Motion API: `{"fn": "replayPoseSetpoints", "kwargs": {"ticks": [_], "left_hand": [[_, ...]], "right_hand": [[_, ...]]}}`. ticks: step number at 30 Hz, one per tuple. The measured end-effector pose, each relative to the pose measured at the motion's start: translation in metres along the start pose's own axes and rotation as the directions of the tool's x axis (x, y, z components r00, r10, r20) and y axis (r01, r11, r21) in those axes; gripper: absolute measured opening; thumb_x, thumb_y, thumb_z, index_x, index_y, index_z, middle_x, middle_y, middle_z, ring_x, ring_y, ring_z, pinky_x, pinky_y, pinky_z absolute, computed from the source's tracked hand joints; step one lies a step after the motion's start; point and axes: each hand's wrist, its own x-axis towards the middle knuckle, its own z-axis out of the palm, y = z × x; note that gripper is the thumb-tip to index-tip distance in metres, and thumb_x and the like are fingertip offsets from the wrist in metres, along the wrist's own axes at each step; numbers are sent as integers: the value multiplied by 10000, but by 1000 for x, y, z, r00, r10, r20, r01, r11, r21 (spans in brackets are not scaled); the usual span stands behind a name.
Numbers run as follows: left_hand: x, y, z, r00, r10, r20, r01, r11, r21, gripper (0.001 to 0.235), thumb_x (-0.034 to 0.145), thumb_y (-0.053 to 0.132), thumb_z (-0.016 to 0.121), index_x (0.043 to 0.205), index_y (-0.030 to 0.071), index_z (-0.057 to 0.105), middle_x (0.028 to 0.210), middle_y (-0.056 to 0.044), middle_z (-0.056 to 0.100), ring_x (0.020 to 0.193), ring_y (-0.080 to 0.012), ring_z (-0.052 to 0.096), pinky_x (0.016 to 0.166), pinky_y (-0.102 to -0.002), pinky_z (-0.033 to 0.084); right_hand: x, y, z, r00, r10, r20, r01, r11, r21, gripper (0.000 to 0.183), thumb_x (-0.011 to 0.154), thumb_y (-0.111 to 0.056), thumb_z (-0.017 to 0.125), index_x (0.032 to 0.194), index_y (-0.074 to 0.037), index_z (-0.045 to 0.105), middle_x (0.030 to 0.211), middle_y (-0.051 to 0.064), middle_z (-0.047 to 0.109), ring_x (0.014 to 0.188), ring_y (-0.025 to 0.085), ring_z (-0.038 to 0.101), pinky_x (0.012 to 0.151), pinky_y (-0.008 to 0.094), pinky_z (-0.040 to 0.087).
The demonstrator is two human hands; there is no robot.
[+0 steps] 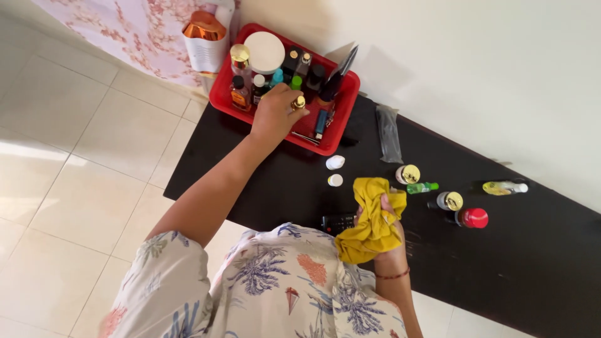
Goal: Wiping and organizing cosmetic bottles, jars, and other items on a dresser using a yellow cloth.
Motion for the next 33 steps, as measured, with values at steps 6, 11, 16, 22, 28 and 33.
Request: {"fn": "replayPoseSetpoints", "kwargs": {"ticks": [6, 11, 16, 22, 28, 33], "left_hand": [[4, -23, 4, 990, 138, -27, -118, 919, 377, 345, 691, 184, 903, 994, 112, 755, 908, -19, 687, 958, -274, 566, 859, -453, 395], [1, -36, 9, 988, 152, 1, -133, 860, 493, 302, 709, 193, 902, 957, 124, 745, 915, -9, 692, 972, -255, 559, 880, -447, 367], [1, -49, 16, 989, 145, 23, -132, 814, 566, 295, 719, 201, 890, 941, 118, 713, 928, -25, 694, 990, -257, 564, 897, -445, 371], [5, -42, 15, 992, 126, -2, -102, 810, 578, 384, 746, 224, 881, 1026, 104, 647, 982, -52, 661, 1000, -279, 562, 886, -464, 368], [4, -36, 14, 986, 166, 8, -135, 771, 623, 373, 779, 250, 888, 1029, 130, 639, 1023, -48, 632, 997, -288, 563, 863, -476, 368], [4, 15, 23, 963, 238, -127, -139, 842, 521, 442, 875, 278, 888, 1187, 61, 663, 1105, -85, 655, 1016, -317, 565, 847, -489, 358]], "right_hand": [[-12, -1, 1, 991, -48, -125, 47, 999, -8, 380, 986, -359, 651, 1217, -59, 619, 949, 85, 730, 797, 196, 713, 668, 338, 587], [-12, -1, -18, 984, -85, -156, 76, 995, -63, 391, 987, -379, 664, 1210, -59, 633, 911, 92, 714, 789, 192, 710, 660, 340, 590], [-19, 2, -19, 984, -112, -137, 111, 994, -16, 379, 1006, -376, 663, 1205, -56, 625, 927, 90, 712, 807, 187, 712, 671, 325, 590], [-23, 5, -38, 978, -116, -175, 110, 993, -43, 422, 985, -430, 666, 1163, -47, 655, 853, 95, 712, 701, 202, 697, 611, 333, 583], [-35, 6, -60, 969, -136, -206, 131, 991, -37, 420, 980, -442, 676, 1137, -53, 674, 860, 95, 719, 692, 204, 699, 607, 337, 586], [-38, -8, -108, 953, -138, -270, 161, 985, 64, 335, 951, -385, 702, 1139, -109, 671, 896, 72, 729, 775, 188, 719, 657, 331, 594]]}}
